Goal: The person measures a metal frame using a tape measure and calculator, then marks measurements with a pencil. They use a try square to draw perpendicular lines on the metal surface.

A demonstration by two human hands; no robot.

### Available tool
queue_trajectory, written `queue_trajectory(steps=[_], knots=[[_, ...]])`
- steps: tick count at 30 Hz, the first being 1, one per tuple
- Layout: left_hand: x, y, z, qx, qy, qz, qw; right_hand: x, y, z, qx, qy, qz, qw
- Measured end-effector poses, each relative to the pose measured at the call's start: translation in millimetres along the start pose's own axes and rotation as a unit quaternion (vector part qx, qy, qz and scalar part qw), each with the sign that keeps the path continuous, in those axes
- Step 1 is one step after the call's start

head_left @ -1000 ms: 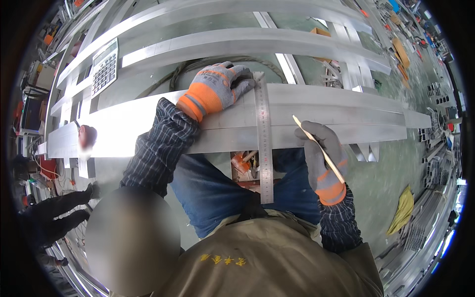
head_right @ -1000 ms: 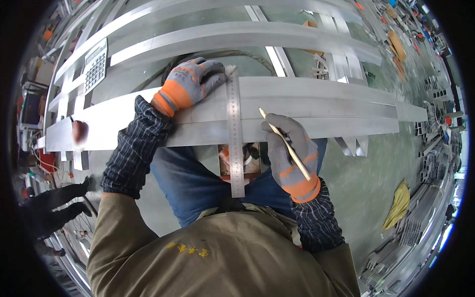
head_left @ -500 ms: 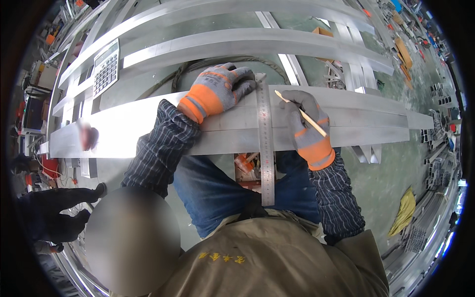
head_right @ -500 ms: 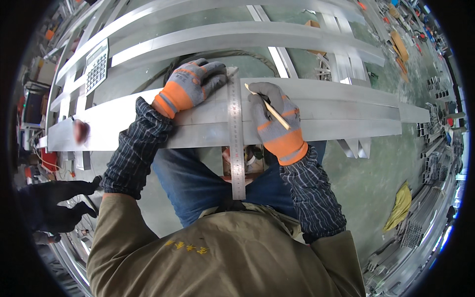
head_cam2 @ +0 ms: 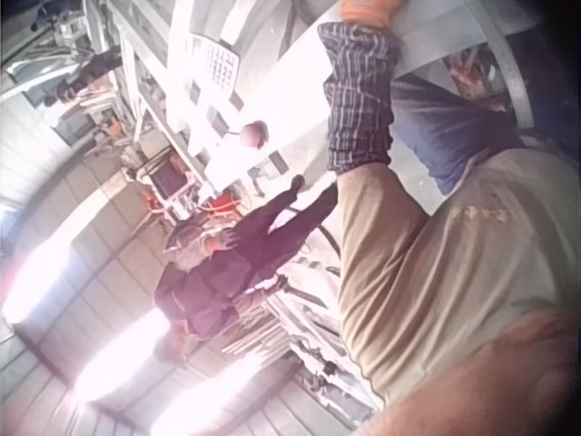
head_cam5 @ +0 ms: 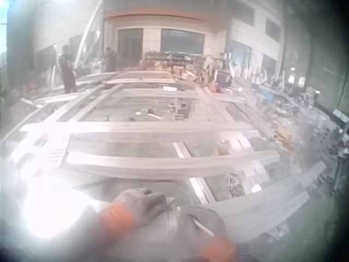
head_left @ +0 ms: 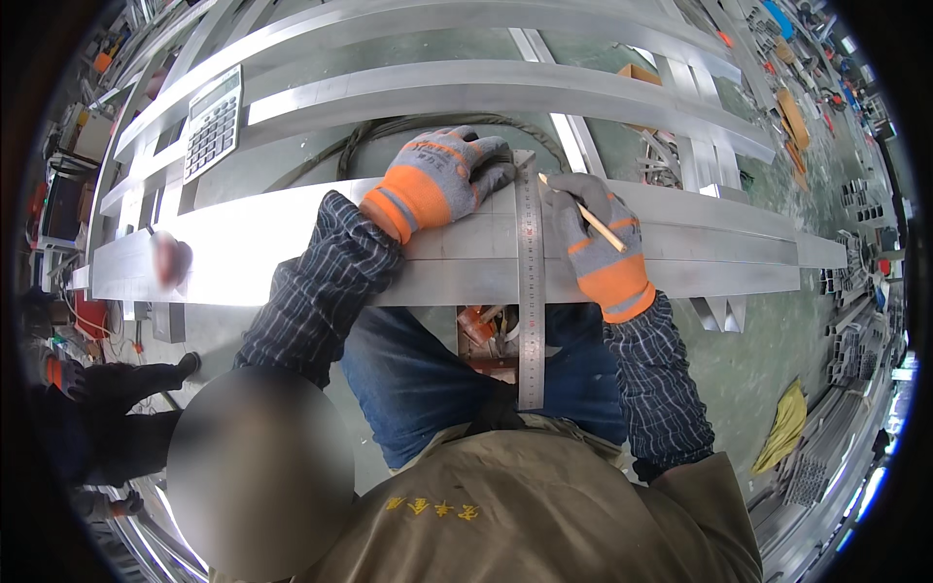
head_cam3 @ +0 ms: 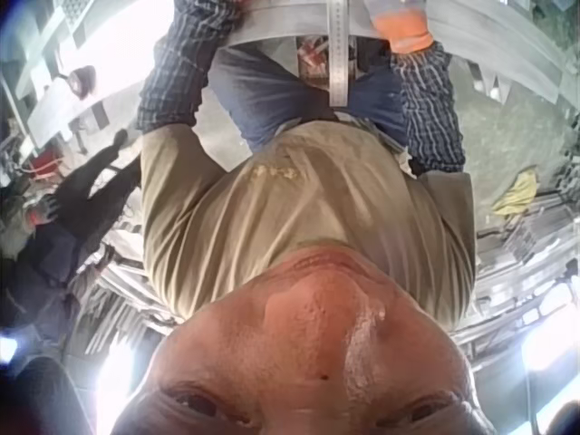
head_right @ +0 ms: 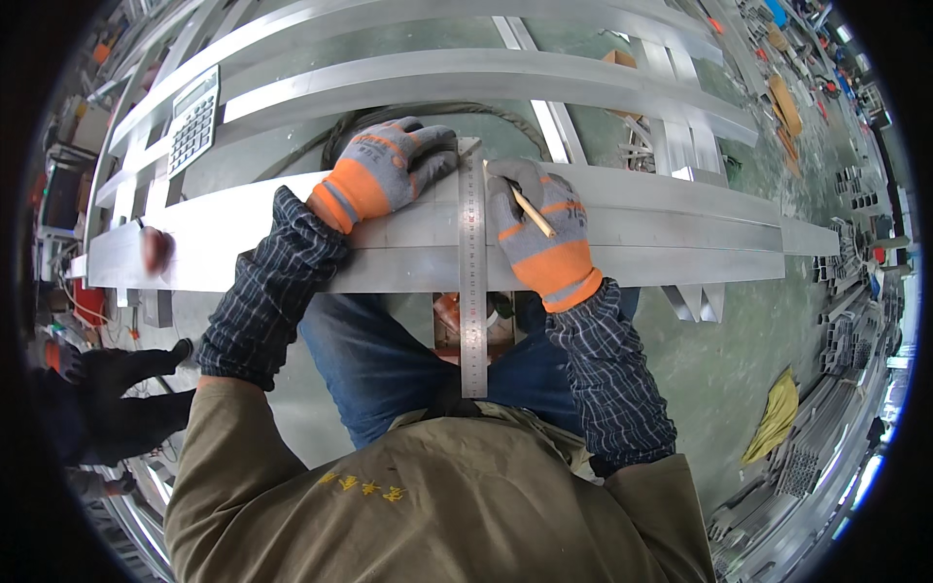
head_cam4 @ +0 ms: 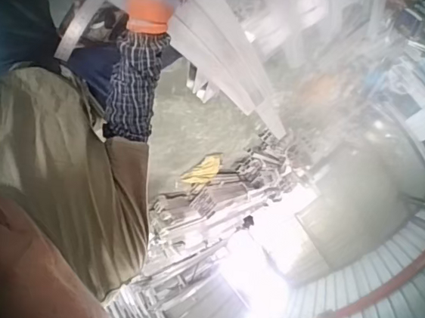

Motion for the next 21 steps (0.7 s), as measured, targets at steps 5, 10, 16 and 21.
queue_trajectory(steps=[5, 10, 16, 21], knots=[[4.1, -0.1, 2.1, 0.001, 0.007, -0.018, 1.0, 10.8, 2.3, -15.8, 0.02, 0.025, -0.026, 0.999], [5.4, 0.4, 5.1, -0.003, 0.015, -0.023, 1.0, 27.3, 27.0, -45.0, 0.084, 0.062, -0.061, 0.993], [2.3, 0.0, 5.8, 0.013, -0.02, -0.021, 0.999, 39.1, 64.6, -72.7, 0.074, 0.027, -0.159, 0.984], [0.5, 2.2, -0.1, -0.012, -0.005, 0.013, 1.0, 69.4, 80.9, -99.1, 0.107, 0.027, -0.126, 0.986]])
Point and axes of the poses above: each hand's wrist, its own y-axis away from the middle knuckle, its own x-axis out of the back of the hand, z = x × y, the point moved 6 cm from there along -y, towards the middle knuckle, and after that the axes turned 12 degrees about x, right-handed, at the moved point
